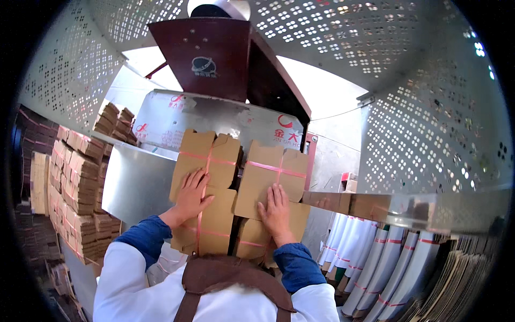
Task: The person gathers stacks of flat cardboard pieces, aligns them, and secures them with pink rubber bands. The person then stacks the finished bundles on a nearby table.
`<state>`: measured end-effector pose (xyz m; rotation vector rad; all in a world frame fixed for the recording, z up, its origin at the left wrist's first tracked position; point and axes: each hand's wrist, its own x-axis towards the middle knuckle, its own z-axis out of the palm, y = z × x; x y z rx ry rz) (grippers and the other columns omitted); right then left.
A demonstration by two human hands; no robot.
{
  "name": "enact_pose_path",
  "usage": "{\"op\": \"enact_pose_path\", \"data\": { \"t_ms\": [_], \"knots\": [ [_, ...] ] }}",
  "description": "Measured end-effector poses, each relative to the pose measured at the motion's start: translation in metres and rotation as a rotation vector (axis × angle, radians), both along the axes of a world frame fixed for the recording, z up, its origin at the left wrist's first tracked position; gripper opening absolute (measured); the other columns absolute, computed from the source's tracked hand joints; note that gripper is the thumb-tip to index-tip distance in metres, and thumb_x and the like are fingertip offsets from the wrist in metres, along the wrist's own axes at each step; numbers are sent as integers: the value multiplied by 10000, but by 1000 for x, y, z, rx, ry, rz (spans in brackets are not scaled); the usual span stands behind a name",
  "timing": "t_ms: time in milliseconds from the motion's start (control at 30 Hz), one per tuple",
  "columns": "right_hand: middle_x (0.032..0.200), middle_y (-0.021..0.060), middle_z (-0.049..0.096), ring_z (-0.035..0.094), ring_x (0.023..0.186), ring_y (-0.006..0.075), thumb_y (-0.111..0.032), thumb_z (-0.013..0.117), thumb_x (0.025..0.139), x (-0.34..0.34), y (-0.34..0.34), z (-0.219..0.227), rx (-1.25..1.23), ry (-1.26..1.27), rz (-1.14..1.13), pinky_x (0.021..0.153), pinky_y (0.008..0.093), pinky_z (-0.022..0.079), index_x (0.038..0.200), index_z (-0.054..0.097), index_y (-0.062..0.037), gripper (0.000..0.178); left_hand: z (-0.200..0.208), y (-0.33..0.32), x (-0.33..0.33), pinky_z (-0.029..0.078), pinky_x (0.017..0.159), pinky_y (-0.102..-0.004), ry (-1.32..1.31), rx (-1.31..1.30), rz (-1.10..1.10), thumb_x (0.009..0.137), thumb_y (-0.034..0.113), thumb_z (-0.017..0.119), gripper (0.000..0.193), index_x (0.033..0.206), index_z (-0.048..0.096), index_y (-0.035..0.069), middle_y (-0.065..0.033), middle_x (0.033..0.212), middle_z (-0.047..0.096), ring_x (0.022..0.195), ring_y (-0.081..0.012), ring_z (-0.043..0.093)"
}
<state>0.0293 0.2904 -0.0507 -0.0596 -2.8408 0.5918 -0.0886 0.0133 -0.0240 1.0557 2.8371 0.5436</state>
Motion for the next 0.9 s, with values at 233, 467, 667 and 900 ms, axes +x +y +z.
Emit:
{"op": "enact_pose_path", "data": {
  "t_ms": [233, 467, 667, 900],
  "knots": [
    [1368, 198, 444, 371, 1299, 364, -236, 688, 790, 1, -2, -11, -14, -39, 1, 1074, 445, 331, 1263, 508, 39, 576, -6, 0, 0, 213, 1104, -503, -33, -3, -1, 781, 369, 659, 685, 1330, 434, 27, -169, 1411, 370, 1337, -323, 313],
    [1370, 181, 443, 366, 1300, 361, -248, 684, 800, -1, -4, -8, -3, -71, -15, 1074, 442, 331, 1278, 501, 16, 576, -9, -1, -1, 228, 1095, -509, -40, -21, -20, 793, 368, 649, 672, 1335, 428, 37, -163, 1419, 351, 1340, -327, 299],
    [1376, 176, 441, 365, 1303, 355, -255, 675, 812, -2, -2, -5, 31, -74, -10, 1076, 436, 330, 1281, 501, 11, 566, -8, 1, -4, 222, 1100, -495, -25, 16, -34, 790, 372, 651, 668, 1331, 434, 46, -155, 1417, 359, 1343, -318, 297],
    [1388, 168, 435, 361, 1313, 344, -266, 667, 823, -2, -4, 0, 65, -125, -14, 1081, 421, 326, 1292, 493, 7, 570, -9, 2, -1, 228, 1097, -492, -15, 45, -45, 775, 376, 656, 672, 1319, 444, 44, -153, 1413, 365, 1337, -315, 306]
  ]
}}
